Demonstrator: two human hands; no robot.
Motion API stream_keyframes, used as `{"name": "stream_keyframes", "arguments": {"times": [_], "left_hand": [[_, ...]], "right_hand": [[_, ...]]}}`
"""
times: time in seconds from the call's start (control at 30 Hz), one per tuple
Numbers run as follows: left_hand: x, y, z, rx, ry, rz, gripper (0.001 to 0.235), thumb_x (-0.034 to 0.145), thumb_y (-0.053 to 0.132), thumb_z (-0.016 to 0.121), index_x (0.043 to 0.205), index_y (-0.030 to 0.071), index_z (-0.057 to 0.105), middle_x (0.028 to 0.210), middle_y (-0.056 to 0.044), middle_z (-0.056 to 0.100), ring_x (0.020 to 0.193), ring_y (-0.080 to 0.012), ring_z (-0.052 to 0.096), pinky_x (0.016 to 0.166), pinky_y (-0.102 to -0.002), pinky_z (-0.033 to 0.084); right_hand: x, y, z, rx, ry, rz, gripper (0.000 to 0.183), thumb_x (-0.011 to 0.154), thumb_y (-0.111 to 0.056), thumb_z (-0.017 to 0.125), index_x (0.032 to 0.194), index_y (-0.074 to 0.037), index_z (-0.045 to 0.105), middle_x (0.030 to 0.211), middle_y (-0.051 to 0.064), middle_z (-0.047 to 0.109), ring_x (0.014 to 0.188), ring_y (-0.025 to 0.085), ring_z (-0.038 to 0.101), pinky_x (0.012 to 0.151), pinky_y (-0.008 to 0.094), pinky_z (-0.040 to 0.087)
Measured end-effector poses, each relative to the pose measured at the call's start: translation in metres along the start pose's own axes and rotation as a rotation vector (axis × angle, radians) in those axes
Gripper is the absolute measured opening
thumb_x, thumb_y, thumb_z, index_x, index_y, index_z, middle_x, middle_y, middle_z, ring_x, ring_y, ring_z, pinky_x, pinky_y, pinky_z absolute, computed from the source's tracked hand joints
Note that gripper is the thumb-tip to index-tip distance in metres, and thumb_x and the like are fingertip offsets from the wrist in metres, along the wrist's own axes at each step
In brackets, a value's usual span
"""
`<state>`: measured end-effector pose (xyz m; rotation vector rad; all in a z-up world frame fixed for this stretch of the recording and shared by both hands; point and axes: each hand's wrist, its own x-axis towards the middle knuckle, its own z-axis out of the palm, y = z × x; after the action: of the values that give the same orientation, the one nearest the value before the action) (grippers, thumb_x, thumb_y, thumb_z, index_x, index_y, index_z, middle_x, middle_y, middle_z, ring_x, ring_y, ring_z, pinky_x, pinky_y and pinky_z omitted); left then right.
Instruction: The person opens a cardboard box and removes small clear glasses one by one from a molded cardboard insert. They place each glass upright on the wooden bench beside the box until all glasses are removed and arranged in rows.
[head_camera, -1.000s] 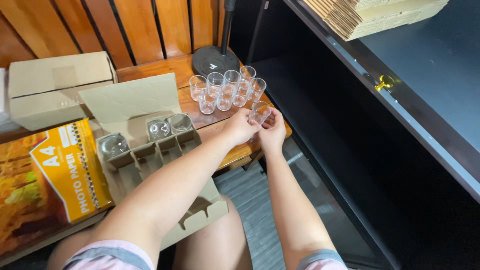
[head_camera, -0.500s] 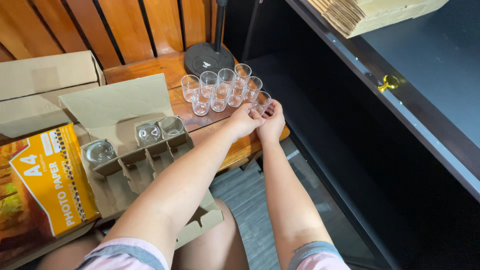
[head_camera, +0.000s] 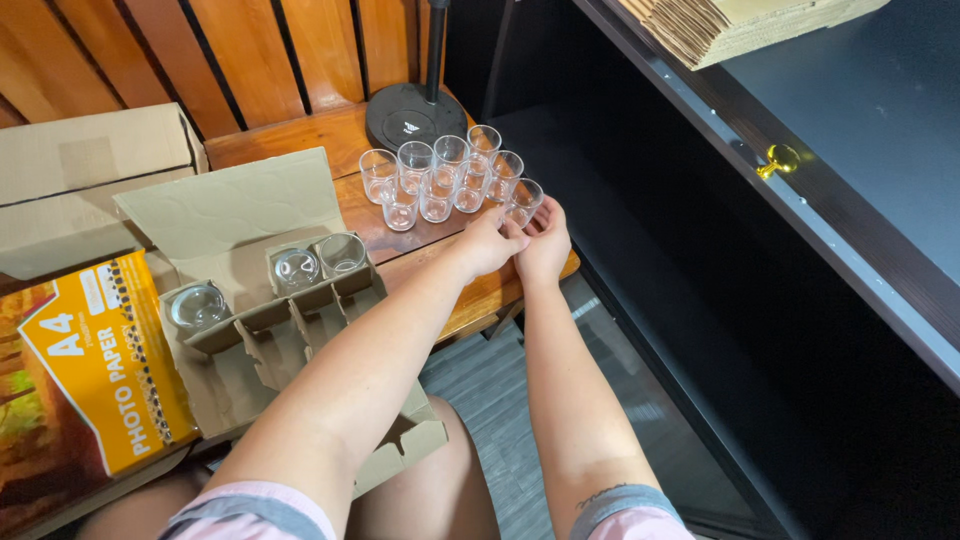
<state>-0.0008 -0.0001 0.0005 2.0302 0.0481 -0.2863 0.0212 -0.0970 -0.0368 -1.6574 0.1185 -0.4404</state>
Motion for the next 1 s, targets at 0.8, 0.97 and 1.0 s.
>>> {"name": "stream_keyframes", "arguments": {"times": [0.8, 0.97, 1.0], "left_hand": [[-0.31, -0.137, -0.115, -0.323, 0.249, 0.092, 0.029, 0.089, 0.016, 0.074, 0.118, 0.013, 0.075, 0.111, -0.001, 0.081, 0.1, -0.0073, 0.074, 0.09, -0.021, 0.057], [-0.343, -0.19, -0.102, -0.374, 0.497, 0.147, 0.025, 0.086, 0.013, 0.079, 0.111, 0.012, 0.077, 0.101, -0.001, 0.081, 0.086, -0.0086, 0.074, 0.08, -0.021, 0.059], [-0.348, -0.198, -0.099, -0.363, 0.526, 0.219, 0.025, 0.086, 0.014, 0.077, 0.111, 0.01, 0.075, 0.1, -0.003, 0.079, 0.088, -0.0087, 0.073, 0.078, -0.022, 0.059]], "right_hand": [[-0.188, -0.182, -0.069, 0.133, 0.123, -0.467, 0.021, 0.08, 0.009, 0.073, 0.079, -0.01, 0.064, 0.089, 0.005, 0.07, 0.078, 0.013, 0.067, 0.07, 0.019, 0.052], [-0.23, -0.278, -0.074, 0.141, 0.051, -0.452, 0.021, 0.08, 0.009, 0.072, 0.079, -0.011, 0.064, 0.089, 0.005, 0.069, 0.078, 0.012, 0.067, 0.07, 0.019, 0.051], [-0.236, -0.282, -0.068, 0.142, 0.04, -0.447, 0.021, 0.081, 0.009, 0.072, 0.079, -0.011, 0.064, 0.089, 0.005, 0.068, 0.078, 0.012, 0.066, 0.07, 0.019, 0.051]]}}
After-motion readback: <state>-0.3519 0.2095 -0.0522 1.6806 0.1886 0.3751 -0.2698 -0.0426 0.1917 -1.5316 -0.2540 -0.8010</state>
